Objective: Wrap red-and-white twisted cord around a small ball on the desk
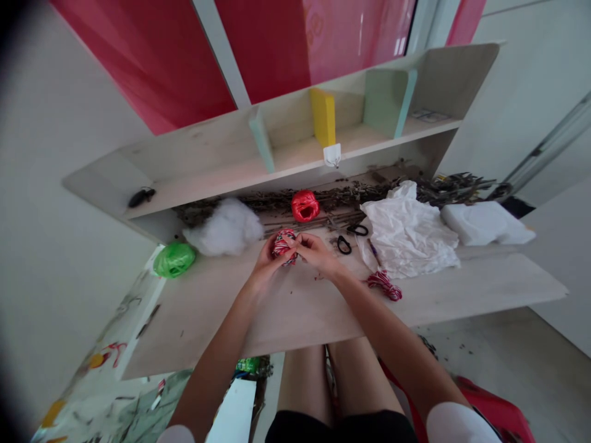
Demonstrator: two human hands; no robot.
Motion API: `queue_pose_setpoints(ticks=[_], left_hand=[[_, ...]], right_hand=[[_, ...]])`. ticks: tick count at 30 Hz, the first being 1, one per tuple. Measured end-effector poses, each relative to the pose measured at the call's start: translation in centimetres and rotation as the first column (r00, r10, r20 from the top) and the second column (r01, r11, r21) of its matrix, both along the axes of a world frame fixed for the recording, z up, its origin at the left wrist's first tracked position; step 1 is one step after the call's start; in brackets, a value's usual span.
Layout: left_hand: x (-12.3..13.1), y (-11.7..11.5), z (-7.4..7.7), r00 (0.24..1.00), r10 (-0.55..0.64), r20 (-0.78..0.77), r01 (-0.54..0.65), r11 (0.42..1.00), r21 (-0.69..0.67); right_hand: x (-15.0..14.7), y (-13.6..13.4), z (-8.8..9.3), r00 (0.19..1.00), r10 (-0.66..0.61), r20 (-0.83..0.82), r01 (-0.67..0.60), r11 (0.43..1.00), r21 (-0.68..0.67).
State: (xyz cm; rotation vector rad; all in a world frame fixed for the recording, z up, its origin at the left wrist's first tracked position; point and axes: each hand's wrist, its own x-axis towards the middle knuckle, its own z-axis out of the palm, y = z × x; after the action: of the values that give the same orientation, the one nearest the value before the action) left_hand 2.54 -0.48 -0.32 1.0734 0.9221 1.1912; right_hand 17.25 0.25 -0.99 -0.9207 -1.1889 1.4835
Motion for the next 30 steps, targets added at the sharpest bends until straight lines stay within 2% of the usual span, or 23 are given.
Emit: queue_pose_setpoints(ticks=[5, 9, 12, 18, 26, 30], left_hand=[[-0.2, -0.1, 0.3, 0.998, -0.045, 0.032, 0.045, 0.999, -0.019], [-0.4, 0.1, 0.2, 0.996, -0.045, 0.083, 0.049, 0.998, -0.041], [-0.5, 0.4, -0.1, 0.996, 0.003, 0.09, -0.003, 1.0, -0.004], [-0.4, 0.8, -0.6, 0.995, 0.1, 0.007, -0.1, 0.987, 0.127], [-0.3, 0.9, -0.7, 0.965, 0.256, 0.061, -0.26, 0.962, 0.083], [-0.2, 0.7, -0.5, 0.961, 0.265, 0.084, -0.268, 0.963, 0.036]], right_hand=[[0.1, -0.2, 0.4, 0.994, 0.058, -0.089, -0.065, 0.995, -0.074], [0.2, -0.2, 0.8, 0.99, 0.083, -0.11, -0.092, 0.992, -0.084], [0.3, -0.2, 0.9, 0.992, 0.076, -0.104, -0.084, 0.994, -0.074], [0.6, -0.1, 0.9, 0.989, 0.094, -0.111, -0.099, 0.994, -0.04], [-0.2, -0.6, 0.6, 0.99, 0.13, -0.053, -0.131, 0.991, -0.029], [-0.5, -0.6, 0.4, 0.991, 0.134, -0.027, -0.135, 0.991, -0.021]])
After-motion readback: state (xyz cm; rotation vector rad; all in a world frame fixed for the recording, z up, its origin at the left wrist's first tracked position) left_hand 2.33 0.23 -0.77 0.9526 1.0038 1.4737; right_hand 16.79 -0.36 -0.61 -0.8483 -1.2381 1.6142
